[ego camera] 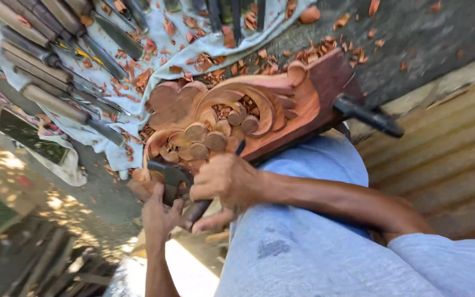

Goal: Wood carving an ornate decorative piece using chisels and a mallet.

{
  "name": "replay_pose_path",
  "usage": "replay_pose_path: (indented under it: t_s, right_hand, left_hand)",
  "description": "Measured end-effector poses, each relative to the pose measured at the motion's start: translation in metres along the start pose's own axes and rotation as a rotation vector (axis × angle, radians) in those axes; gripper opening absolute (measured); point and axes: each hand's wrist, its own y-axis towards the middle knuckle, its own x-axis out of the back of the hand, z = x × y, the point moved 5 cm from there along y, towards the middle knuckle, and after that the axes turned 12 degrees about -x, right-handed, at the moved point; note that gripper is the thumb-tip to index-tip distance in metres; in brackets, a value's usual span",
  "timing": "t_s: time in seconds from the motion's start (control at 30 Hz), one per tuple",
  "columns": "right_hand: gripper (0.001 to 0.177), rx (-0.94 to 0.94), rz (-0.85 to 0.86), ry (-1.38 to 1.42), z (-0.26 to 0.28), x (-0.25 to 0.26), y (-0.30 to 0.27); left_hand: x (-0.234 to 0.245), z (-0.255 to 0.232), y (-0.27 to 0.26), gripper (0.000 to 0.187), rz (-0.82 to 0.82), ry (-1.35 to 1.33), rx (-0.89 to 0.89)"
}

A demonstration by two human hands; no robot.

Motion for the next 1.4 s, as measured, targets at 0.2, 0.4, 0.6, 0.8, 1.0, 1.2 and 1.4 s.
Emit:
replay_pose_path:
  t_s: [0.2, 0.4, 0.6, 0.8, 1.0, 1.2, 1.4]
  right_hand:
    - [0.054, 0.094, -0.253, -0.047, -0.024, 0.004, 0.005]
    - [0.05, 0.115, -0.364, -0.069, -0.035, 0.011, 0.002]
    - [0.052, 0.072, -0.421, -0.088, -0.045, 0.011, -0.001]
    - [0.052, 0.069, -0.441, -0.06, -0.045, 0.011, -0.002]
    - [0.051, 0.092, -0.428, -0.029, -0.047, 0.011, -0.004]
    - [0.051, 0.099, -0.451, -0.018, -0.047, 0.014, -0.002]
    - [0.052, 0.095, -0.475, 0.008, -0.05, 0.015, -0.003]
  left_hand:
    - [0.013, -0.017, -0.009, 0.028, -0.096, -0.608, -0.043]
    - [0.066, -0.065, -0.019, 0.015, -0.354, -0.748, -0.143]
    - [0.09, -0.093, -0.025, 0.004, -0.376, -0.901, -0.206]
    - [0.1, -0.111, -0.022, 0.004, -0.333, -0.887, -0.347]
    - [0.093, -0.089, -0.032, 0.016, -0.41, -0.676, -0.23]
    - [0.087, -0.117, -0.028, 0.03, -0.655, -0.924, -0.489]
    - [0.083, -0.124, -0.014, 0.018, -0.558, -0.532, -0.561]
